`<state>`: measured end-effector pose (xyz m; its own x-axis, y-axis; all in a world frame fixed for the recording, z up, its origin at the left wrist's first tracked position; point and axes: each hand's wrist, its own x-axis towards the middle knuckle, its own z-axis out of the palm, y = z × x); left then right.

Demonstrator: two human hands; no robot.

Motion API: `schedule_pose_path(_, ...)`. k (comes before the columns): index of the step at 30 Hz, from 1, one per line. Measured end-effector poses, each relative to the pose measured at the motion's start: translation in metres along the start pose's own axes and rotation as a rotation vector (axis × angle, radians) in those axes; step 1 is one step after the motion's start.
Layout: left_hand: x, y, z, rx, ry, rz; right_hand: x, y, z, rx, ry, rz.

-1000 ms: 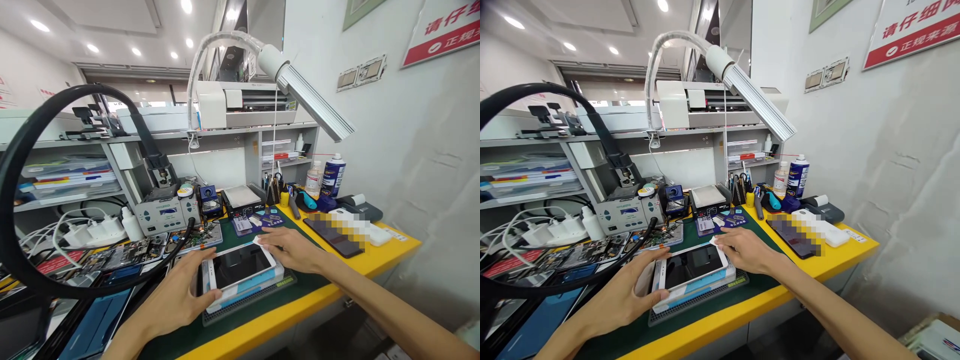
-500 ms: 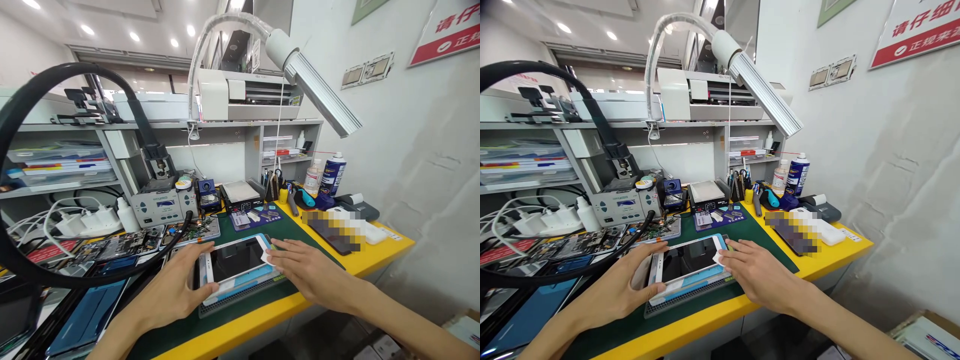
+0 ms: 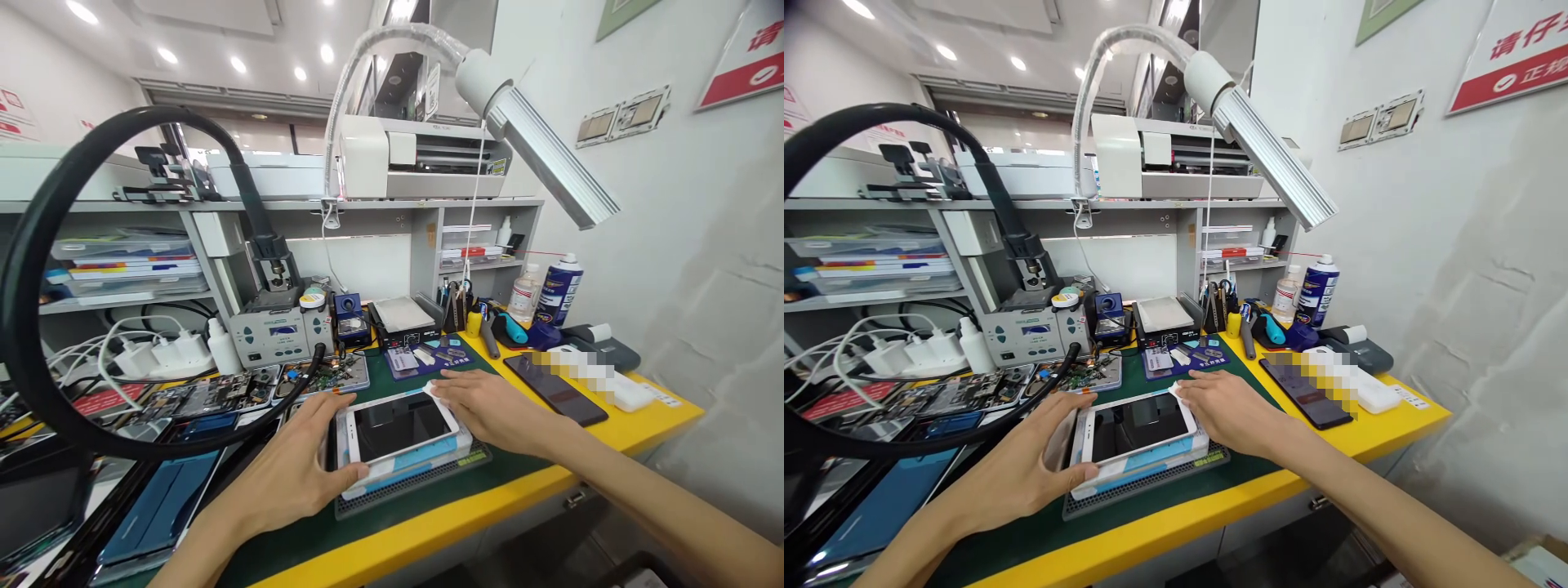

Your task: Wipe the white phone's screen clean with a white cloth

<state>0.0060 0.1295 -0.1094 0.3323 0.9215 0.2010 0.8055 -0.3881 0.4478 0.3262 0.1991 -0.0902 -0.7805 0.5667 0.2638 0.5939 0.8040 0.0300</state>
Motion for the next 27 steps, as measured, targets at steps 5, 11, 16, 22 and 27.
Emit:
schedule_pose_path(5,-0.001,0.000,-0.001,-0.022,0.018,0.010,0.008,0.002,-0.005,0.031,-0.020,-0.018)
schedule_pose_path(11,0.000,0.001,-0.001,-0.058,0.032,0.020,0.020,-0.005,-0.005,0.055,-0.032,-0.064)
schedule_pose_path(16,0.000,0.004,-0.002,-0.068,0.025,0.012,0.041,-0.022,0.001,0.045,-0.039,-0.147)
schedule_pose_path(22,-0.001,0.005,-0.003,-0.094,0.020,0.007,0.068,-0.049,0.009,0.024,-0.071,-0.273)
schedule_pose_path(27,-0.001,0.006,-0.004,-0.098,0.039,0.033,0.084,-0.063,0.009,-0.020,-0.111,-0.340)
